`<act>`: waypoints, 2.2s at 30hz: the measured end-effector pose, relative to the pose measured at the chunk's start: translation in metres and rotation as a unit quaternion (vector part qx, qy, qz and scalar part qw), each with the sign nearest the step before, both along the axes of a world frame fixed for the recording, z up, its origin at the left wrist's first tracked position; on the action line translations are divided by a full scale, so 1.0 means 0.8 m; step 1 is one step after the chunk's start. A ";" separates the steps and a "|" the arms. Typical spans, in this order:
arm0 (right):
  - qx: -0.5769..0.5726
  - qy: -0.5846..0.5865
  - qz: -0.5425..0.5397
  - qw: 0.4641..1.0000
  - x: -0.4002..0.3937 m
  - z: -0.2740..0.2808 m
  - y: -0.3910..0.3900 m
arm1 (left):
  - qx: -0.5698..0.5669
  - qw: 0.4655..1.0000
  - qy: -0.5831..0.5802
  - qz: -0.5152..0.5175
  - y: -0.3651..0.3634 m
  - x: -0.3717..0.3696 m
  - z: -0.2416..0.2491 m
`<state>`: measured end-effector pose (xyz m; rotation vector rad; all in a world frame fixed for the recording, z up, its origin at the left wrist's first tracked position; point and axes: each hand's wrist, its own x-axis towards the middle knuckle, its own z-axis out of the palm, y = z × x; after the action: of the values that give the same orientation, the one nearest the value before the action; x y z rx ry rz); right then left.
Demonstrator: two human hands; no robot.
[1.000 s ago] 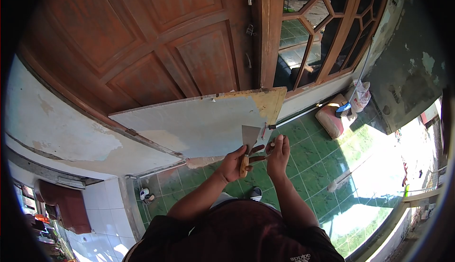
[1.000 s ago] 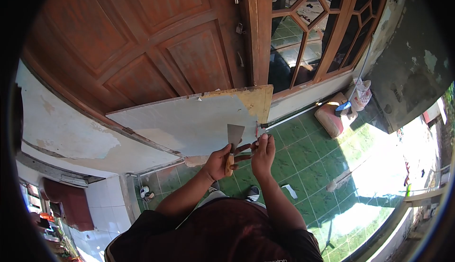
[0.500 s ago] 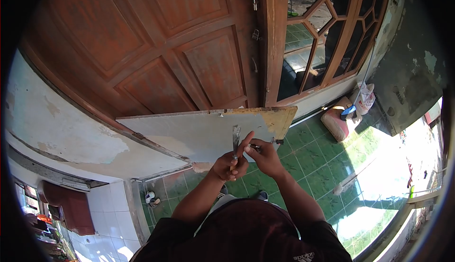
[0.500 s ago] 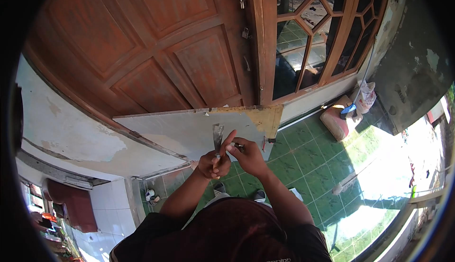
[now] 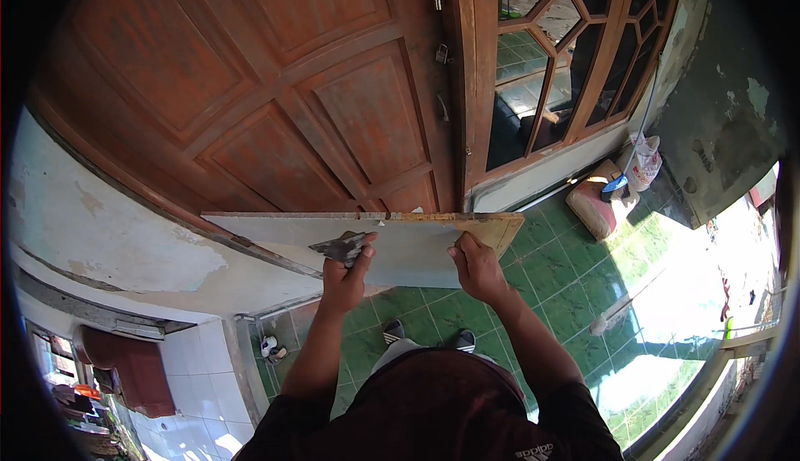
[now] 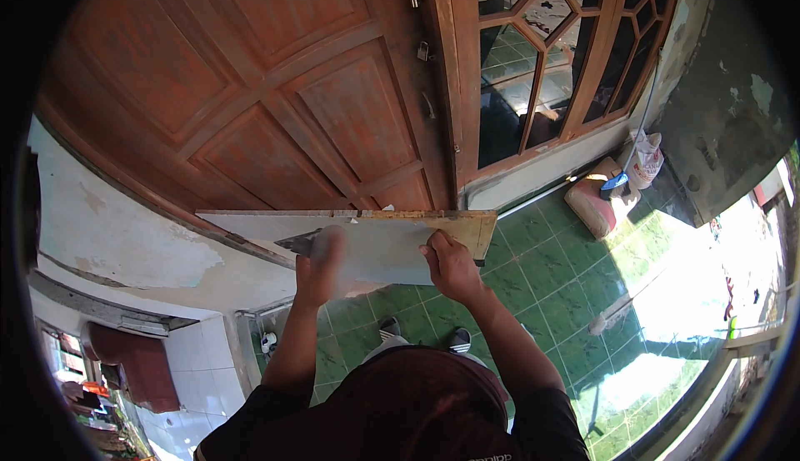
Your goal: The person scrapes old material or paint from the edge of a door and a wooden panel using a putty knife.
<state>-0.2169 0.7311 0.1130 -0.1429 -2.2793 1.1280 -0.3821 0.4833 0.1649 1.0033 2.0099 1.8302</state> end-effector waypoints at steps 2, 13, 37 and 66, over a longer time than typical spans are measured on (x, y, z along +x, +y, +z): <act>0.009 0.012 -0.009 1.000 -0.008 -0.007 0.003 | -0.044 0.983 0.144 0.109 -0.003 -0.020 0.029; -0.073 -0.276 -0.202 0.937 0.123 -0.266 0.079 | -0.232 0.930 0.267 0.102 0.016 -0.113 0.021; -0.179 -0.621 -0.326 0.690 0.375 -0.547 0.143 | -0.310 0.896 0.292 0.123 0.044 -0.152 0.042; -0.145 -0.520 -0.458 0.706 0.381 -0.557 0.137 | -0.400 0.845 0.318 0.158 0.050 -0.172 0.066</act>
<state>0.0882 0.8404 -0.3329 -2.2504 -2.1799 0.8473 -0.5197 0.5230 0.2175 1.0978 3.0609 0.5427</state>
